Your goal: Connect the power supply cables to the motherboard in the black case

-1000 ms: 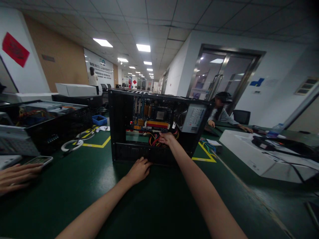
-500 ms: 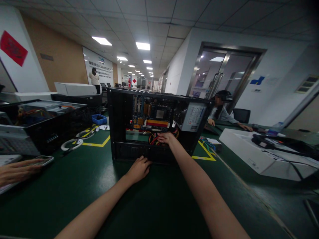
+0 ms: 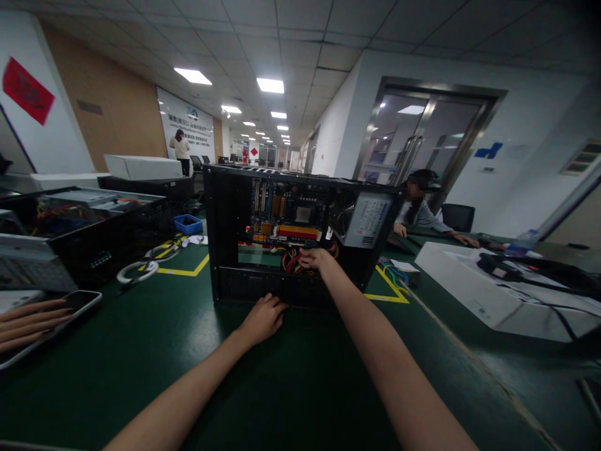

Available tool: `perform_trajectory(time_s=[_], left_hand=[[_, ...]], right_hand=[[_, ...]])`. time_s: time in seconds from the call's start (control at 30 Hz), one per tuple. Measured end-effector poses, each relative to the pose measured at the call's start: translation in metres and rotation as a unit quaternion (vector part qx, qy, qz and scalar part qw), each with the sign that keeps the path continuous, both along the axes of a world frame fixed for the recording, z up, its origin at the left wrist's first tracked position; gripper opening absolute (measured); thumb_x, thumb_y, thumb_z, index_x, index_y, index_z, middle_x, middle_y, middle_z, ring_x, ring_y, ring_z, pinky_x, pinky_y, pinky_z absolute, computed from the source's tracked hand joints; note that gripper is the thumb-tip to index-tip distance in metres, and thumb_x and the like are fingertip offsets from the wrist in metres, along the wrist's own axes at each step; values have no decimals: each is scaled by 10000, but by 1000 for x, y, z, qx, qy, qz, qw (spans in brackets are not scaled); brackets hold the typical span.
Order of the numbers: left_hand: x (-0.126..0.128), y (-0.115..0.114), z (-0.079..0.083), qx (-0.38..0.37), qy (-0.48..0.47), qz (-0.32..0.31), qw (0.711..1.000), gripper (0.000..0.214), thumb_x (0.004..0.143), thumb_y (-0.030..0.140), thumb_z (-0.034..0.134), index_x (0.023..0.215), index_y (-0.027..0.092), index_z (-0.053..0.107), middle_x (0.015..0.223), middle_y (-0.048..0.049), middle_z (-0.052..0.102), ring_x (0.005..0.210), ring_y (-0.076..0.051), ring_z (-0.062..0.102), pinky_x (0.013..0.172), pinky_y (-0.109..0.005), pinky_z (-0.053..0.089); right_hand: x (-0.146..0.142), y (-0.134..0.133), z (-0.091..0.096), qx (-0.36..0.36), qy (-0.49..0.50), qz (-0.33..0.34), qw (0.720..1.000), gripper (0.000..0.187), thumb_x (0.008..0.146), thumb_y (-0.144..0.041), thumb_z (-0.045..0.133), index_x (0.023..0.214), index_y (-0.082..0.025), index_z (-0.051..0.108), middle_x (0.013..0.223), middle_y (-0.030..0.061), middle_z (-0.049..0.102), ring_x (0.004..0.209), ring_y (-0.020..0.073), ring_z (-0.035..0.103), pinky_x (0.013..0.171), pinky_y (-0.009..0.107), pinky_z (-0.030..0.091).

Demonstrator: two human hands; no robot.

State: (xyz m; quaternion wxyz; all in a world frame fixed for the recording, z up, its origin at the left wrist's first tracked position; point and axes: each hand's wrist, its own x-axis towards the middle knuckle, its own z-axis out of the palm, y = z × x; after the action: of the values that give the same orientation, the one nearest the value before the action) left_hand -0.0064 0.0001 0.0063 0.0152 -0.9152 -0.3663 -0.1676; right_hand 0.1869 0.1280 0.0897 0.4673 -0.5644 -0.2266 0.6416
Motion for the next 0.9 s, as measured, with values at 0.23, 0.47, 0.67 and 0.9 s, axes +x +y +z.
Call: perform_trajectory(time_s=[0.23, 0.47, 0.67, 0.9], left_hand=[[0, -2, 2, -7, 1, 3, 1000, 292, 813, 184, 448, 1099, 211, 505, 942, -56, 529, 922, -204, 451, 810, -330, 372], [1, -3, 3, -6, 1, 2, 1000, 296, 814, 182, 439, 1101, 205, 505, 948, -58, 530, 926, -207, 447, 816, -333, 374], [1, -3, 4, -7, -1, -3, 1000, 301, 809, 169, 443, 1102, 201, 502, 943, -57, 528, 919, -200, 450, 832, -330, 366], [0, -2, 2, -5, -3, -3, 1000, 298, 809, 178, 445, 1101, 201, 503, 946, -60, 524, 913, -201, 449, 807, -330, 382]], right_hand=[[-3, 0, 3, -6, -6, -33, 999, 107, 818, -40, 434, 802, -141, 466, 557, -42, 492, 467, 55, 500, 514, 196, 479], [-4, 3, 4, -3, -9, -47, 999, 145, 802, -17, 441, 855, -143, 491, 541, -40, 500, 457, 66, 509, 510, 199, 483], [-4, 5, 0, 16, 2, -63, 998, 144, 786, -14, 468, 846, -139, 507, 533, -39, 501, 452, 65, 508, 525, 204, 481], [-4, 3, 1, 24, 7, -62, 998, 111, 797, -28, 459, 839, -121, 501, 528, -36, 489, 438, 63, 501, 493, 186, 471]])
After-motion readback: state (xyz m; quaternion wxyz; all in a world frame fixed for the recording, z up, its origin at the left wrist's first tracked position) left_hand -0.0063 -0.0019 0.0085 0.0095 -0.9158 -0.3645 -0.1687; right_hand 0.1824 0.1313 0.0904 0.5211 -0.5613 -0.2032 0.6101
